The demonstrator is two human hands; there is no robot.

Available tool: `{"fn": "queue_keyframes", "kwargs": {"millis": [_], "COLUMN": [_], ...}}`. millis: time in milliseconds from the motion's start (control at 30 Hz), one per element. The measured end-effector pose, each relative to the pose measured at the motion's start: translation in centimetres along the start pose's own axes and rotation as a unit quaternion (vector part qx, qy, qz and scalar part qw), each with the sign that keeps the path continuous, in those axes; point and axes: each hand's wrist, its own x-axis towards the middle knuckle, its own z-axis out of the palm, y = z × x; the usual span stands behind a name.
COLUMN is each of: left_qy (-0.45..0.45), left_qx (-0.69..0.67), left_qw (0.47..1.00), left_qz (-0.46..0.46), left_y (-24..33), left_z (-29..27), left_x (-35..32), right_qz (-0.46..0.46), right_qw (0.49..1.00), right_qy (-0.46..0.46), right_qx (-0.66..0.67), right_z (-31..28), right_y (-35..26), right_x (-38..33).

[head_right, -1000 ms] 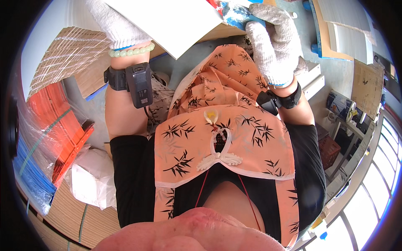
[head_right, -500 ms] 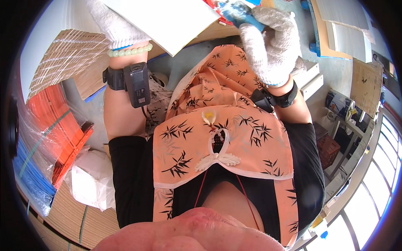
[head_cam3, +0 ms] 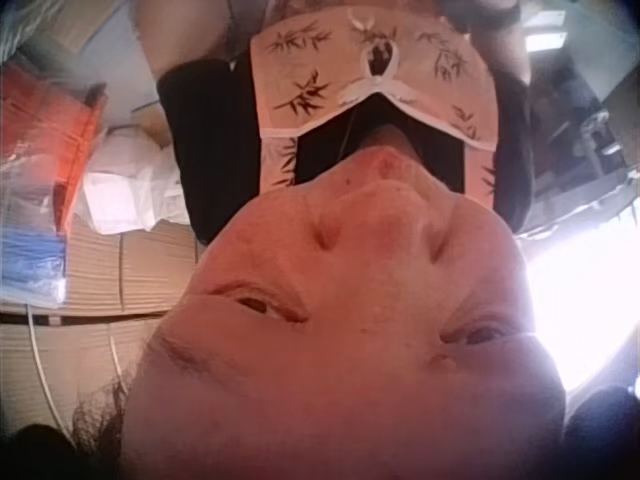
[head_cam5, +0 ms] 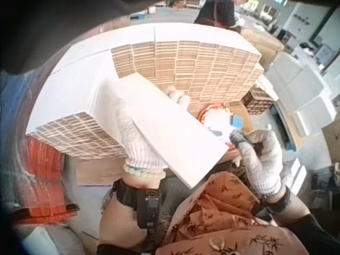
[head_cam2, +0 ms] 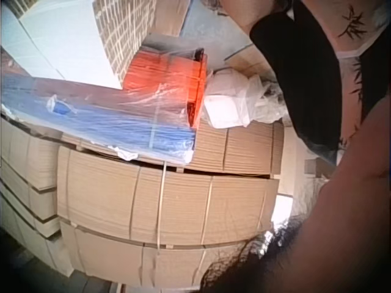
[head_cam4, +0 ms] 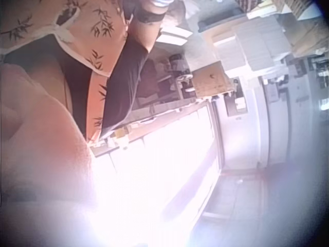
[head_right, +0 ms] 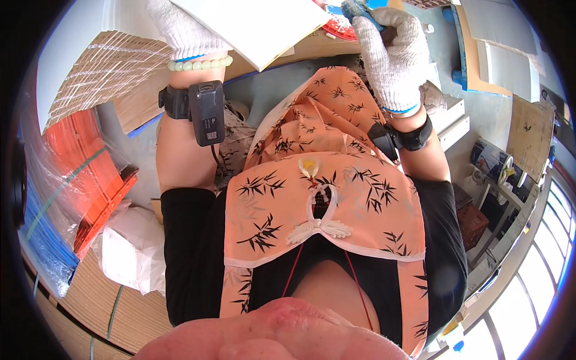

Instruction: The person is wiping down white rectangular boards with a blue sponge and a cloth.

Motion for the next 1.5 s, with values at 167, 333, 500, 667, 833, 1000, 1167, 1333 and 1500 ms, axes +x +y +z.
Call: {"fn": "queue_keyframes", "kwargs": {"millis": [167, 333, 500, 667, 833, 1000, 1167, 1333, 1500], "left_qy": [0.011, 0.015, 0.022, -0.021, 0.013, 0.034, -0.078, -0.015, 0.018], "left_qx": [0.202, 0.252, 0.276, 0.302, 0.372, 0.336, 0.009, 0.332, 0.33], "left_qw": [0.967, 0.936, 0.918, 0.902, 0.865, 0.866, 0.964, 0.88, 0.876], "left_qz": [0.156, 0.243, 0.284, 0.308, 0.336, 0.369, 0.254, 0.34, 0.352], "left_y": [-0.4, 0.2, -0.2, 0.3, -0.3, -2.4, -0.1, 0.8, 0.4], "left_z": [1.6, 0.8, 0.7, -0.2, 0.6, 2.9, -0.6, -0.8, 0.0], "left_x": [0.7, 2.0, 2.0, 2.0, 2.0, 1.8, 1.6, 2.2, 2.4], "right_qz": [0.17, 0.214, 0.255, 0.242, 0.214, 0.209, 0.192, 0.223, 0.159], "right_qw": [0.972, 0.964, 0.943, 0.898, 0.938, 0.95, 0.937, 0.936, 0.937], "right_qy": [-0.023, -0.052, -0.044, -0.116, -0.081, -0.097, -0.072, -0.082, -0.112], "right_qx": [0.159, 0.149, 0.211, 0.348, 0.261, 0.21, 0.285, 0.259, 0.289], "right_z": [-0.3, -1.1, -0.2, 0.1, 1.0, 1.1, 1.2, 1.1, 1.2], "right_y": [-2.2, -5.5, -5.6, -7.8, -5.7, -6.4, -6.0, -7.4, -5.6], "right_x": [-0.2, 0.6, 0.6, 1.9, 1.4, 1.5, 1.7, 1.9, 1.3]}}
